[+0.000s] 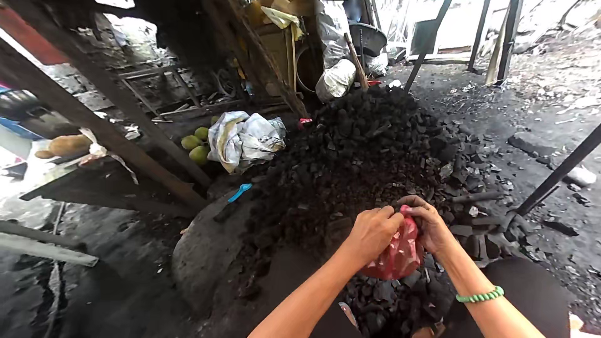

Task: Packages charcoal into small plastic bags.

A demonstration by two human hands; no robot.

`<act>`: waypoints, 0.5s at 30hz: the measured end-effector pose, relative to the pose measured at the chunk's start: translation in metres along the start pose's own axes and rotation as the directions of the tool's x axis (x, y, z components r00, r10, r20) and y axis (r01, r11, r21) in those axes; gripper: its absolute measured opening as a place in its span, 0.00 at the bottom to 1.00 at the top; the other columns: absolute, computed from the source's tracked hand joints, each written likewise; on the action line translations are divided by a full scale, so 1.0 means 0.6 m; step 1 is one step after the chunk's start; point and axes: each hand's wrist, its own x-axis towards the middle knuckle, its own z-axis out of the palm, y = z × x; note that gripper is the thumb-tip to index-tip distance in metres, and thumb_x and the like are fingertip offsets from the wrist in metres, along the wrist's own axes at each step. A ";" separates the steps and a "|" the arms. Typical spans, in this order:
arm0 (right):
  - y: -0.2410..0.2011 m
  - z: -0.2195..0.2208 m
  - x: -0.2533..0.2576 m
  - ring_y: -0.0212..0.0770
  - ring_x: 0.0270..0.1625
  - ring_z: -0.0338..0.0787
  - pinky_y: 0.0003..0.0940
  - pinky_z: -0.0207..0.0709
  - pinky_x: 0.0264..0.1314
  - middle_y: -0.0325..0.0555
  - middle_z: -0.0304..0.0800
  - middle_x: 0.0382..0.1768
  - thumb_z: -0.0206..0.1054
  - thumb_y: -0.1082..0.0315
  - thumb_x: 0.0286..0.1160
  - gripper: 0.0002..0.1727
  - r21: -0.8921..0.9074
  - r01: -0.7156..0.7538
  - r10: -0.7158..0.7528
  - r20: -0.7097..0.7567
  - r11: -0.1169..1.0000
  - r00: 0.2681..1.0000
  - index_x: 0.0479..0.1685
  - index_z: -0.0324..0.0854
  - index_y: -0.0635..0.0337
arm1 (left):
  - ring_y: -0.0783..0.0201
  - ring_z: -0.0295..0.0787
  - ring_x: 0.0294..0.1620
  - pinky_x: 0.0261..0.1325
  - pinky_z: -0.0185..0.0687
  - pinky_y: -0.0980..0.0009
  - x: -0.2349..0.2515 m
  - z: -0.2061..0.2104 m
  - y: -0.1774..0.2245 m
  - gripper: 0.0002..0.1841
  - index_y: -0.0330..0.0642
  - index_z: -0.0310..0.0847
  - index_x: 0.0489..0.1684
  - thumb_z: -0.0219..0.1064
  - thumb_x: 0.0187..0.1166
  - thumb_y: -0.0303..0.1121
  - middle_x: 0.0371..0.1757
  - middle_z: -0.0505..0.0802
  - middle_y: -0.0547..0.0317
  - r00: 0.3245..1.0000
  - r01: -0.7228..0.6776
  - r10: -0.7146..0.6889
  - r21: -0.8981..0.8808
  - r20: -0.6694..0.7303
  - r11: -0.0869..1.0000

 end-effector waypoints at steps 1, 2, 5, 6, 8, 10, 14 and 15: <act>0.001 -0.001 0.000 0.25 0.19 0.83 0.21 0.79 0.21 0.34 0.86 0.22 0.55 0.69 0.68 0.14 -0.072 0.032 -0.030 0.033 0.997 0.999 0.47 0.83 0.50 | 0.50 0.90 0.31 0.32 0.87 0.55 0.001 -0.016 0.012 0.07 0.35 0.90 0.32 0.68 0.78 0.27 0.29 0.88 0.47 0.984 0.120 -0.110 -0.067 0.141 0.990; 0.003 0.000 0.000 0.25 0.19 0.80 0.21 0.76 0.20 0.33 0.84 0.21 0.56 0.70 0.65 0.14 -0.206 0.070 -0.058 0.064 0.976 0.996 0.49 0.81 0.52 | 0.48 0.92 0.39 0.42 0.87 0.50 0.007 -0.037 0.022 0.11 0.33 0.91 0.39 0.64 0.83 0.30 0.36 0.90 0.44 0.912 0.304 -0.240 -0.158 0.332 0.939; 0.002 0.019 -0.012 0.30 0.27 0.82 0.32 0.77 0.34 0.38 0.85 0.25 0.63 0.71 0.77 0.07 -0.534 0.165 -0.126 0.110 0.829 0.986 0.46 0.84 0.63 | 0.64 0.82 0.45 0.54 0.76 0.64 0.022 -0.066 0.022 0.13 0.32 0.86 0.49 0.58 0.89 0.33 0.44 0.88 0.52 0.538 0.834 -0.408 -0.397 0.737 0.383; 0.004 0.029 -0.018 0.29 0.28 0.83 0.31 0.78 0.36 0.36 0.86 0.25 0.64 0.69 0.80 0.06 -0.583 0.187 -0.169 0.087 0.790 0.982 0.43 0.85 0.61 | 0.72 0.80 0.35 0.43 0.77 0.74 0.018 -0.061 0.022 0.10 0.36 0.84 0.42 0.57 0.89 0.31 0.34 0.85 0.61 0.467 0.878 -0.429 -0.463 0.773 0.122; 0.014 0.047 -0.024 0.27 0.29 0.84 0.30 0.78 0.36 0.35 0.86 0.26 0.64 0.64 0.84 0.10 -0.646 0.259 -0.314 0.032 0.718 0.949 0.39 0.87 0.58 | 0.76 0.78 0.23 0.31 0.78 0.80 0.015 -0.055 0.028 0.12 0.46 0.76 0.29 0.54 0.88 0.28 0.22 0.81 0.68 0.349 0.800 -0.424 -0.501 0.836 -0.329; 0.032 0.053 -0.023 0.30 0.33 0.83 0.29 0.78 0.39 0.41 0.84 0.31 0.62 0.62 0.85 0.14 -0.690 0.369 -0.482 0.033 0.623 0.876 0.37 0.87 0.64 | 0.77 0.73 0.15 0.24 0.73 0.83 0.016 -0.050 0.040 0.16 0.50 0.72 0.22 0.53 0.85 0.25 0.15 0.76 0.70 0.271 0.617 -0.451 -0.513 0.851 -0.598; 0.049 0.042 -0.025 0.19 0.32 0.78 0.15 0.74 0.36 0.31 0.79 0.31 0.60 0.47 0.82 0.23 -0.552 0.529 -0.590 0.080 0.645 0.803 0.29 0.82 0.56 | 0.71 0.78 0.18 0.25 0.78 0.78 0.004 -0.045 0.043 0.17 0.47 0.74 0.25 0.49 0.89 0.35 0.19 0.81 0.64 0.253 0.437 -0.493 -0.553 0.832 -0.709; 0.050 0.035 -0.030 0.19 0.35 0.80 0.16 0.76 0.37 0.30 0.80 0.32 0.63 0.38 0.77 0.27 -0.509 0.548 -0.580 0.112 0.664 0.807 0.31 0.82 0.54 | 0.68 0.82 0.21 0.28 0.81 0.75 0.001 -0.050 0.040 0.21 0.45 0.76 0.28 0.44 0.92 0.42 0.22 0.84 0.61 0.262 0.456 -0.479 -0.545 0.838 -0.703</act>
